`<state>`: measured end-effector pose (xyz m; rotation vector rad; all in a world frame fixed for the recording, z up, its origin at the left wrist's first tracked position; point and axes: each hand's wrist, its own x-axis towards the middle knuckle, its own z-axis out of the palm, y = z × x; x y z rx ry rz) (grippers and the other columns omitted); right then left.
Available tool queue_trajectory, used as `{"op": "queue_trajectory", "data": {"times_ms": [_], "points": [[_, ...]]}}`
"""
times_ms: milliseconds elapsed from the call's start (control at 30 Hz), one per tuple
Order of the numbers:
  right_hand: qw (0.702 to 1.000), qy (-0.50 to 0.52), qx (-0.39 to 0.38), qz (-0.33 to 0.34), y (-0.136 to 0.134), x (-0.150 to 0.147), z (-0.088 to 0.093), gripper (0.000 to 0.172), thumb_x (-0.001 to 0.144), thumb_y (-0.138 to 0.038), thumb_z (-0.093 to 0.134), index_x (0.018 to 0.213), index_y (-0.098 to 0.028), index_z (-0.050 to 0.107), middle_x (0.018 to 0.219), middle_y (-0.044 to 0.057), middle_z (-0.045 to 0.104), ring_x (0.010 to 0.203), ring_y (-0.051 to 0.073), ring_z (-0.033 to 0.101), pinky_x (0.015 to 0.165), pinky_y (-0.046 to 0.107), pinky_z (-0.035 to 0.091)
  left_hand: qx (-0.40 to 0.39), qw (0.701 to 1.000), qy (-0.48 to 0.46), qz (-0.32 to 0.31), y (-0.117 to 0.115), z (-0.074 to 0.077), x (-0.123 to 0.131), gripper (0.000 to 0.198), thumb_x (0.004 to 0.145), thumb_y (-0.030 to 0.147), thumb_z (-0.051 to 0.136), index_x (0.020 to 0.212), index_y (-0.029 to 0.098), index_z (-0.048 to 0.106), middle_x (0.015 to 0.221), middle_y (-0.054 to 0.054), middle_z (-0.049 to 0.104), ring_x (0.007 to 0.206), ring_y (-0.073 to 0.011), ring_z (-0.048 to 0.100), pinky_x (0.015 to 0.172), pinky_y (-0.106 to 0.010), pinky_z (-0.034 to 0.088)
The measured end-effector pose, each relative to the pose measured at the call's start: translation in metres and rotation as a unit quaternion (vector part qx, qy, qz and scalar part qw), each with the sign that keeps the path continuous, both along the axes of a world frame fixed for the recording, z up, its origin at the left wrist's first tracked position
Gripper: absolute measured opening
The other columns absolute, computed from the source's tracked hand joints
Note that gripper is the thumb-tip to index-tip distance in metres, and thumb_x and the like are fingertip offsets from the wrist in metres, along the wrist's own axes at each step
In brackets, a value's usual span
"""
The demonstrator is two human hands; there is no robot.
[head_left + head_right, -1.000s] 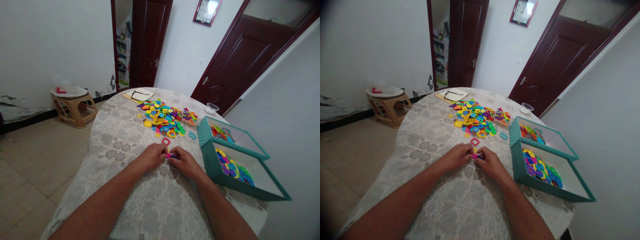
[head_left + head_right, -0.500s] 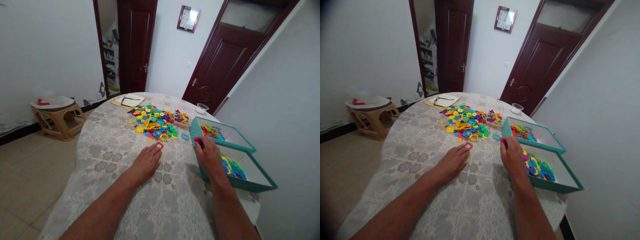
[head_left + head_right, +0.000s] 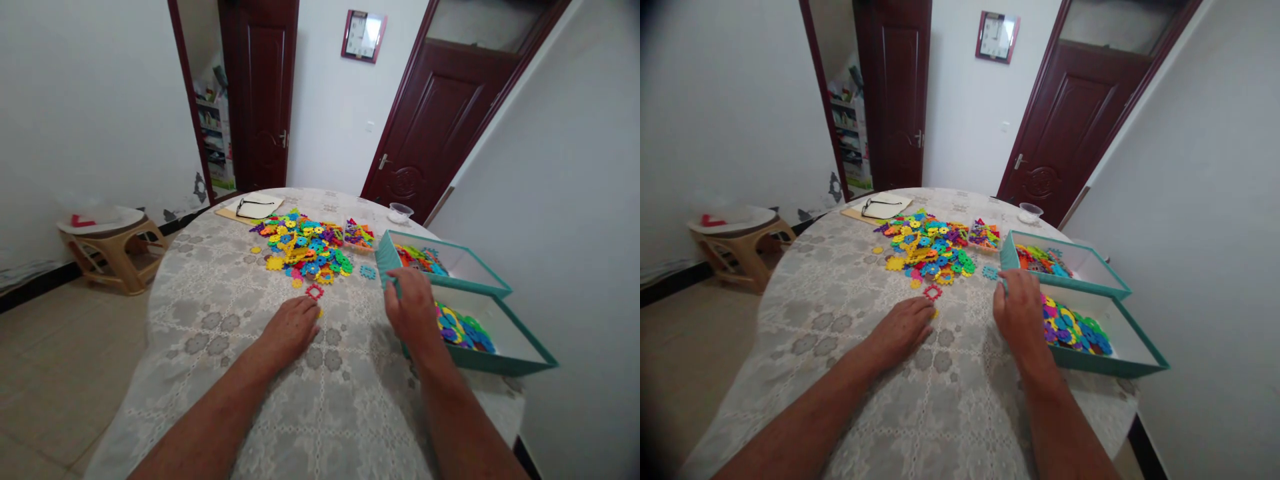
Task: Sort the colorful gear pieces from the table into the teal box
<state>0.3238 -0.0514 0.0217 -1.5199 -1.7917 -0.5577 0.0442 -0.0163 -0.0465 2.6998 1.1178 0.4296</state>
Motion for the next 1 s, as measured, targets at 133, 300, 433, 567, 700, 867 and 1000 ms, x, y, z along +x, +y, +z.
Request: {"op": "queue_trajectory", "data": {"times_ms": [133,300,433,567,700,867,1000], "points": [[0.989,0.011,-0.104,0.106,-0.007,-0.048,-0.011,0.021,0.098,-0.013,0.052,0.112,-0.02,0.065,0.112,0.012,0.068,0.111,0.029,0.058,0.104,0.043,0.045,0.006,1.0,0.016,-0.003,0.0,0.004,0.002,0.016,0.098,0.024,0.065,0.113,0.02,0.069,0.123,-0.012,0.071,0.123,-0.0292,0.06,0.108,-0.043,0.045],[0.951,-0.002,-0.27,0.148,-0.009,-0.078,-0.043,0.02,0.096,-0.014,0.057,0.113,-0.019,0.068,0.112,0.012,0.067,0.111,0.028,0.057,0.102,0.041,0.045,-0.002,0.999,0.036,-0.001,-0.004,0.012,0.008,0.014,0.103,0.025,0.058,0.098,0.019,0.07,0.107,-0.009,0.073,0.106,-0.0259,0.062,0.094,-0.039,0.047],[0.935,-0.037,-0.327,0.132,-0.006,-0.086,-0.058,0.008,0.099,-0.022,0.059,0.101,-0.019,0.067,0.107,0.011,0.066,0.105,0.026,0.057,0.096,0.037,0.043,-0.015,1.0,0.017,0.006,-0.006,0.01,0.009,0.014,0.103,0.023,0.057,0.097,0.02,0.069,0.105,-0.008,0.073,0.102,-0.0248,0.062,0.092,-0.038,0.046],[0.934,-0.034,-0.335,0.121,-0.005,-0.089,-0.058,0.008,0.1,-0.022,0.057,0.097,-0.02,0.064,0.104,0.009,0.065,0.101,0.024,0.057,0.09,0.034,0.041,-0.017,1.0,-0.004,0.006,-0.005,0.007,0.008,0.01,0.1,0.023,0.059,0.096,0.021,0.068,0.102,-0.006,0.074,0.101,-0.0248,0.062,0.09,-0.038,0.045],[0.927,0.01,-0.353,0.125,-0.002,-0.086,-0.054,0.004,0.095,-0.018,0.058,0.095,-0.02,0.062,0.102,0.007,0.065,0.099,0.022,0.059,0.085,0.031,0.04,-0.03,0.999,-0.014,0.013,-0.006,0.008,0.008,0.007,0.096,0.022,0.062,0.093,0.022,0.069,0.099,-0.004,0.074,0.101,-0.0244,0.063,0.089,-0.036,0.044],[0.902,0.095,-0.383,0.174,-0.002,-0.082,-0.052,0.007,0.09,-0.017,0.062,0.092,-0.022,0.059,0.089,0.001,0.067,0.084,0.018,0.061,0.074,0.027,0.039,-0.058,0.997,-0.049,0.019,-0.01,0.013,0.007,0.006,0.096,0.025,0.063,0.097,0.023,0.069,0.105,-0.004,0.074,0.104,-0.0234,0.062,0.091,-0.034,0.045],[0.921,0.103,-0.313,0.206,-0.003,-0.076,-0.046,0.018,0.092,-0.012,0.054,0.102,-0.023,0.064,0.099,0.005,0.07,0.092,0.021,0.064,0.083,0.031,0.047,-0.048,0.996,-0.068,0.039,-0.012,0.014,0.004,0.008,0.096,0.023,0.061,0.1,0.021,0.068,0.107,-0.007,0.073,0.106,-0.0243,0.062,0.092,-0.035,0.045]]}}
